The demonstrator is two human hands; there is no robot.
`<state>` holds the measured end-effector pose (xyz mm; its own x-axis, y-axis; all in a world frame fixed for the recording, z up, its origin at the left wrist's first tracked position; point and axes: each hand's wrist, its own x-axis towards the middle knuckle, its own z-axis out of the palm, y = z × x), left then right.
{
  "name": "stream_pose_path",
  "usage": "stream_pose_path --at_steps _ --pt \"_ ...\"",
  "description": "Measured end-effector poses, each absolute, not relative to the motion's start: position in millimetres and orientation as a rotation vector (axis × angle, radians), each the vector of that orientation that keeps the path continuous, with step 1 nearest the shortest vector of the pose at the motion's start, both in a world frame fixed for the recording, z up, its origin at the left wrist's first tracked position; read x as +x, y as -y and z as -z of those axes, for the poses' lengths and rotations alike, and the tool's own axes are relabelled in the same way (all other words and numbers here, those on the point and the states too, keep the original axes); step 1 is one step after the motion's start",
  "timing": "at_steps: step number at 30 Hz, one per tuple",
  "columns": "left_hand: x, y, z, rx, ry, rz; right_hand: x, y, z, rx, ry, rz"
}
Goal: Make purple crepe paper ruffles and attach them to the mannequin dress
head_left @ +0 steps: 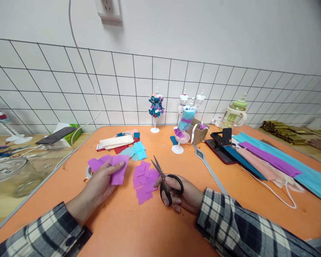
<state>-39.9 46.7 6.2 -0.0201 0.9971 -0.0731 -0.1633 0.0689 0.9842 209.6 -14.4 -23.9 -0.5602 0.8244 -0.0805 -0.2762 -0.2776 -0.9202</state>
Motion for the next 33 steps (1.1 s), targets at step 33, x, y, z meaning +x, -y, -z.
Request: stream_pose_path --at_steps 33 --pt "-16 -7 7 1.065 -0.839 -0.735 191 28 21 -0.997 1.428 -1.249"
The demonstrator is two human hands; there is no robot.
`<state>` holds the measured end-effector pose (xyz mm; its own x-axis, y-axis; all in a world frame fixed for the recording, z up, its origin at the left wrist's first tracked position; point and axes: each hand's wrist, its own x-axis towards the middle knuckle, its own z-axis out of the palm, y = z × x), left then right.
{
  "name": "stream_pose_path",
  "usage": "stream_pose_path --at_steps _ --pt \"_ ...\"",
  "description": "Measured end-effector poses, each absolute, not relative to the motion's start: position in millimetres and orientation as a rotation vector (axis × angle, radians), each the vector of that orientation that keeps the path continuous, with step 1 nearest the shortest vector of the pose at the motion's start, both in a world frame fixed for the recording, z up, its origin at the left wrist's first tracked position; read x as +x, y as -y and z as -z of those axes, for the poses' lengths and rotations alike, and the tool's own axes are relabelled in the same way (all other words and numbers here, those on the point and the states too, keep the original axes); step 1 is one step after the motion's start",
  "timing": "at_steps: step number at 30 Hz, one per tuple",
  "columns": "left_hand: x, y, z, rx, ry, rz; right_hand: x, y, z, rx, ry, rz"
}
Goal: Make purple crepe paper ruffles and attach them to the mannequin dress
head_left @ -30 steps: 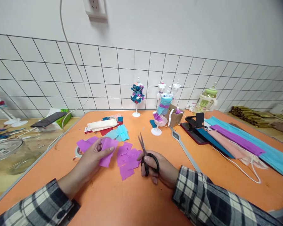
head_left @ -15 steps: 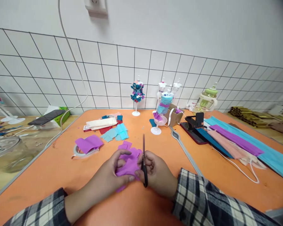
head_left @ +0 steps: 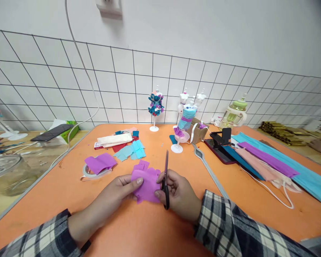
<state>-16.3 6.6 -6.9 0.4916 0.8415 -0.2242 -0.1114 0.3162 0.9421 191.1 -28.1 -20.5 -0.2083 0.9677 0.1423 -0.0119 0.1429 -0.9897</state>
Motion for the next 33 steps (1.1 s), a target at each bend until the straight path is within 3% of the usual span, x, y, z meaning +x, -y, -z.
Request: stream_pose_path --at_steps 7,12,18,23,33 --pt "-19 -20 -1 0.816 -0.787 -1.23 196 32 15 -1.119 1.627 -1.449" --pt "-21 -21 -4 0.842 -0.727 -1.258 190 40 16 -1.187 1.767 -1.646" --pt "-15 -11 0 1.046 -0.774 -1.128 190 41 19 -1.268 1.942 -1.409" --pt "-14 -13 -4 1.042 -0.862 -1.264 192 41 23 -1.292 2.027 -1.244" --pt "-11 -14 -2 1.076 -0.93 -1.328 191 44 22 -1.272 2.062 -1.238"
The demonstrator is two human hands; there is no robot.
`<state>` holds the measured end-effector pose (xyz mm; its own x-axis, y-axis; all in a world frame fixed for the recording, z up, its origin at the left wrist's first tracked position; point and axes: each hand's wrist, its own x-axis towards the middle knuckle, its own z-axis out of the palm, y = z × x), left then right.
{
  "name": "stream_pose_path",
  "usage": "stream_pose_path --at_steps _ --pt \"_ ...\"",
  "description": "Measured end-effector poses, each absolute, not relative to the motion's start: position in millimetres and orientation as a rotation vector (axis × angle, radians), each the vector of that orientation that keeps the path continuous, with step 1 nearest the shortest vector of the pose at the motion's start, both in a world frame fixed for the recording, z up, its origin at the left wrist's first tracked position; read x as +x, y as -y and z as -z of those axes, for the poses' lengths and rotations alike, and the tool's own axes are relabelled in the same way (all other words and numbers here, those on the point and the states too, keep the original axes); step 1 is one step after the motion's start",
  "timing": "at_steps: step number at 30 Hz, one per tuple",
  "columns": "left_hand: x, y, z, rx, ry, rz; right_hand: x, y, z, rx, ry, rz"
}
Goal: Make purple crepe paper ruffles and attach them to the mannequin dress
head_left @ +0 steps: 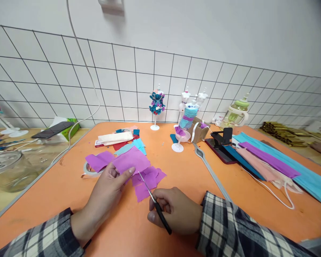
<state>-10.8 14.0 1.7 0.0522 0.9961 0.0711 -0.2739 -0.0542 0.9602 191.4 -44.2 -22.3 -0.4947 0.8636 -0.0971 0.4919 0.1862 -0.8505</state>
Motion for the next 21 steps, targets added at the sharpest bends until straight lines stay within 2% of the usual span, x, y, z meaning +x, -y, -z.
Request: stream_pose_path --at_steps 5,21 --pt "-10 -14 4 1.097 -0.986 -1.401 190 45 22 -1.277 2.057 -1.267" --pt "-6 -6 0 0.803 -0.77 -1.155 185 44 21 -1.266 1.865 -1.369"
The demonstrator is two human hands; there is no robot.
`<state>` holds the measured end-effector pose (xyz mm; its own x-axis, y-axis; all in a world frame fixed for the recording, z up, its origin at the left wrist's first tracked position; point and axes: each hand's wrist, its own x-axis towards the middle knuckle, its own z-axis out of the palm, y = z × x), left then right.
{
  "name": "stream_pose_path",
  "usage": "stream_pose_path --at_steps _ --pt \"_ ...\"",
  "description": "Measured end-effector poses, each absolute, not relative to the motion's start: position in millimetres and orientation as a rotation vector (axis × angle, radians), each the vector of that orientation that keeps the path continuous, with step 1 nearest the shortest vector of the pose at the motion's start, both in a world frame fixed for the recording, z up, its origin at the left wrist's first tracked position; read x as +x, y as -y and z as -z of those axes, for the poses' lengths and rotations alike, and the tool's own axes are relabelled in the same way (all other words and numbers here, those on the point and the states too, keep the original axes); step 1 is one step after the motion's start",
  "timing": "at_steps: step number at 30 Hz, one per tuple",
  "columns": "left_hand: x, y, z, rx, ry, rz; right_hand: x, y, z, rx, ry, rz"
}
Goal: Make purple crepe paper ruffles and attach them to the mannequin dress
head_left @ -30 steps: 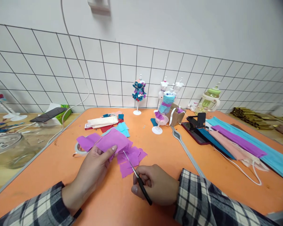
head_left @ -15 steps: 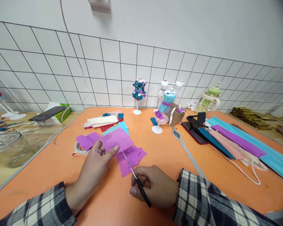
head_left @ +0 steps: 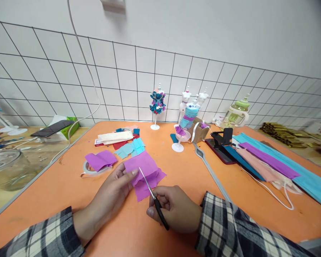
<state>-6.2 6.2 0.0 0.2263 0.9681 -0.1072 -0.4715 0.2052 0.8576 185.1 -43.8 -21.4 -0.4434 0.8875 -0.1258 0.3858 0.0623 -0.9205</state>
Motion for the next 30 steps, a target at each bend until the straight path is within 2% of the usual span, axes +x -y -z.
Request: stream_pose_path --at_steps 8,14,19,25,30 --pt "-19 -13 1 0.669 -0.76 -0.848 188 43 18 -1.305 1.944 -1.137" --pt "-15 -9 -3 0.872 -0.805 -1.06 189 43 19 -1.312 1.985 -1.123" --pt "-16 -12 -11 0.702 -0.75 -1.194 189 41 21 -1.293 1.955 -1.115" --pt "-19 -8 -6 0.576 -0.676 -0.686 188 40 21 -1.305 1.853 -1.104" --pt "-18 -9 -1 0.644 -0.709 -0.941 188 41 20 -1.309 1.892 -1.112"
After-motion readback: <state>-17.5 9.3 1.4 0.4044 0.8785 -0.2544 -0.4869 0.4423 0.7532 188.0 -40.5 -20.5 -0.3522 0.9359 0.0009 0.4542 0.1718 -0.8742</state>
